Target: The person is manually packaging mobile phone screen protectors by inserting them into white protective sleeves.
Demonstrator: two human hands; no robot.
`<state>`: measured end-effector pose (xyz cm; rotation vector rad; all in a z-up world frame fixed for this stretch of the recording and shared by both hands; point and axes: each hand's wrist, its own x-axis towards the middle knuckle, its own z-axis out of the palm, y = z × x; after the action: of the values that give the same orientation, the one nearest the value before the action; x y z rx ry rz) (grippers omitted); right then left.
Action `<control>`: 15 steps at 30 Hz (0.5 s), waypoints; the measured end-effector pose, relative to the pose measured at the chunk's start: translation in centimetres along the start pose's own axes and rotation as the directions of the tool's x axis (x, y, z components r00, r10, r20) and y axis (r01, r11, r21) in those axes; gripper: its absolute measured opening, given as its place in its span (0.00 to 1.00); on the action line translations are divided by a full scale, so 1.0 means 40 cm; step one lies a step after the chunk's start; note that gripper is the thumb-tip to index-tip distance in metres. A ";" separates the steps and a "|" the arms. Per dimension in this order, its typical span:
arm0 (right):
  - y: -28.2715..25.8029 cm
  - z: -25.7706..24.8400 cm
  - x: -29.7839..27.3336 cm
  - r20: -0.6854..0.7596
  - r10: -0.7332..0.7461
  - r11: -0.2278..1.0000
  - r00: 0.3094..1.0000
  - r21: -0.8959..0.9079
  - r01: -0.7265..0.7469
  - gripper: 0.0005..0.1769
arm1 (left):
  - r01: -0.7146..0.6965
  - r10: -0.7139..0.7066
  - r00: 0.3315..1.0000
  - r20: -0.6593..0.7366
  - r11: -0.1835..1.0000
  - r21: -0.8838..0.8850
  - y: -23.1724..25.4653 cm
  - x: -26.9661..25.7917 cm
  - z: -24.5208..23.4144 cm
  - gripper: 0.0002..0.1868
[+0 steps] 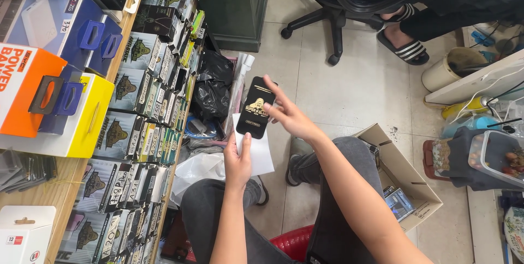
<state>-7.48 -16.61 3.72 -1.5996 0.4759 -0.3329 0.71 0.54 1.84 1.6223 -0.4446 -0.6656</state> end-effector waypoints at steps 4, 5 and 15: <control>-0.037 0.023 -0.015 0.217 -0.034 0.998 0.976 -0.049 0.046 0.30 | -0.018 0.015 0.998 -0.061 0.999 -0.036 -0.044 0.016 -0.005 0.13; -0.042 0.026 -0.022 0.313 -0.007 0.997 0.950 -0.074 0.032 0.28 | -0.004 -0.001 0.996 -0.084 0.998 -0.059 -0.060 0.020 -0.009 0.12; -0.040 0.007 -0.013 0.212 -0.006 1.000 0.977 0.011 0.004 0.26 | 0.003 -0.006 0.998 -0.061 0.999 -0.050 -0.018 0.005 0.000 0.13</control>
<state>-7.62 -16.05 5.30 -1.6054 0.3058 -0.1653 0.80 0.56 1.10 1.5925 -0.3768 -0.6243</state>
